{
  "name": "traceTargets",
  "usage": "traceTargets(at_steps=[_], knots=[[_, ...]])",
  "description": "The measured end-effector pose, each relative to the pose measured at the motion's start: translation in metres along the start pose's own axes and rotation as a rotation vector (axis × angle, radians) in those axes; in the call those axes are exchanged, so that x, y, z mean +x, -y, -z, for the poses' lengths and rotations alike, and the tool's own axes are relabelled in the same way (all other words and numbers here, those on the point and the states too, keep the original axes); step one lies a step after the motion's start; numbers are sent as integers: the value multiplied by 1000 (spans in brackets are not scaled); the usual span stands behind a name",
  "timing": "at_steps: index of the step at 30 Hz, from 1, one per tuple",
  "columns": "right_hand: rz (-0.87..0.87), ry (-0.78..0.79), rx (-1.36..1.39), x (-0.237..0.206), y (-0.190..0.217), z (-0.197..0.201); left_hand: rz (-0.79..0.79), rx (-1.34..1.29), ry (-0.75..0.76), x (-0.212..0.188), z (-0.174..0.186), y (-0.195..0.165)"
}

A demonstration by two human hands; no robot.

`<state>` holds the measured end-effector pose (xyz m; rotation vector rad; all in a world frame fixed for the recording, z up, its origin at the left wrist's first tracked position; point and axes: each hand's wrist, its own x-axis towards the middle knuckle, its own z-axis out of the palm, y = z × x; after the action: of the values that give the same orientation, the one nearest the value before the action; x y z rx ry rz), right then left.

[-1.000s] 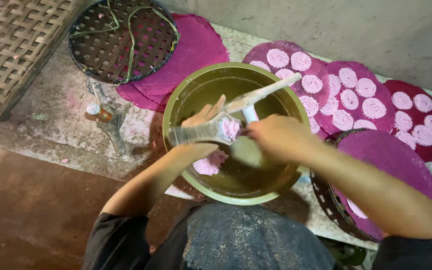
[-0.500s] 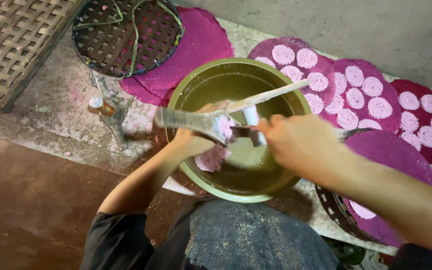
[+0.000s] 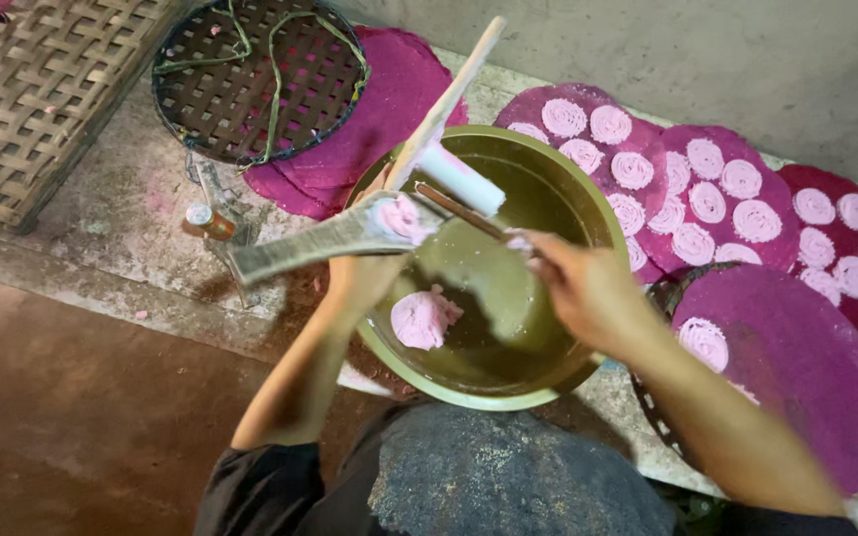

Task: The person loads pink icing paste into a wooden hand-held extruder press and squeezes rosettes of paste onto round pink boards, one board at a time. They refill the press from a bowl of paste using a small knife and set finished boards aside with the others.

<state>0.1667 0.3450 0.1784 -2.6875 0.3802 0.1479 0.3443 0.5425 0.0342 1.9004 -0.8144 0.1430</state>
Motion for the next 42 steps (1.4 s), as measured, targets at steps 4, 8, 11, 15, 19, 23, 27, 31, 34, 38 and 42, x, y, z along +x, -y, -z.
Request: traceTargets(at_steps=[4,8,11,15,19,23,27,31,34,38,42], knots=[[151,-184,410,11,-3,-80,-272,514,-261,6,-7,1],[105,-99,558,5,-20,-117,36,305,-89,14,8,16],[-26,66,648,3,-40,-136,92,231,-158,17,16,33],[-86,439,747,21,-56,-154,229,-386,-154,16,7,53],[457,-32,830,31,-60,-126,604,-1025,180,-17,-34,39],[740,-92,1560,17,-62,-74,641,-1432,604,-72,-89,-18],[812,-22,1806,-34,-77,-35,494,-1080,774,-74,-99,-75],[821,-504,1139,-81,-110,2,137,-721,899,-59,-76,-115],[1043,-533,519,-123,-127,13,85,-544,916,-68,-81,-153],[1092,-563,259,-168,-149,14,104,-546,924,-91,-108,-201],[1033,-590,290,-206,-184,19,98,-537,962,-104,-160,-245]])
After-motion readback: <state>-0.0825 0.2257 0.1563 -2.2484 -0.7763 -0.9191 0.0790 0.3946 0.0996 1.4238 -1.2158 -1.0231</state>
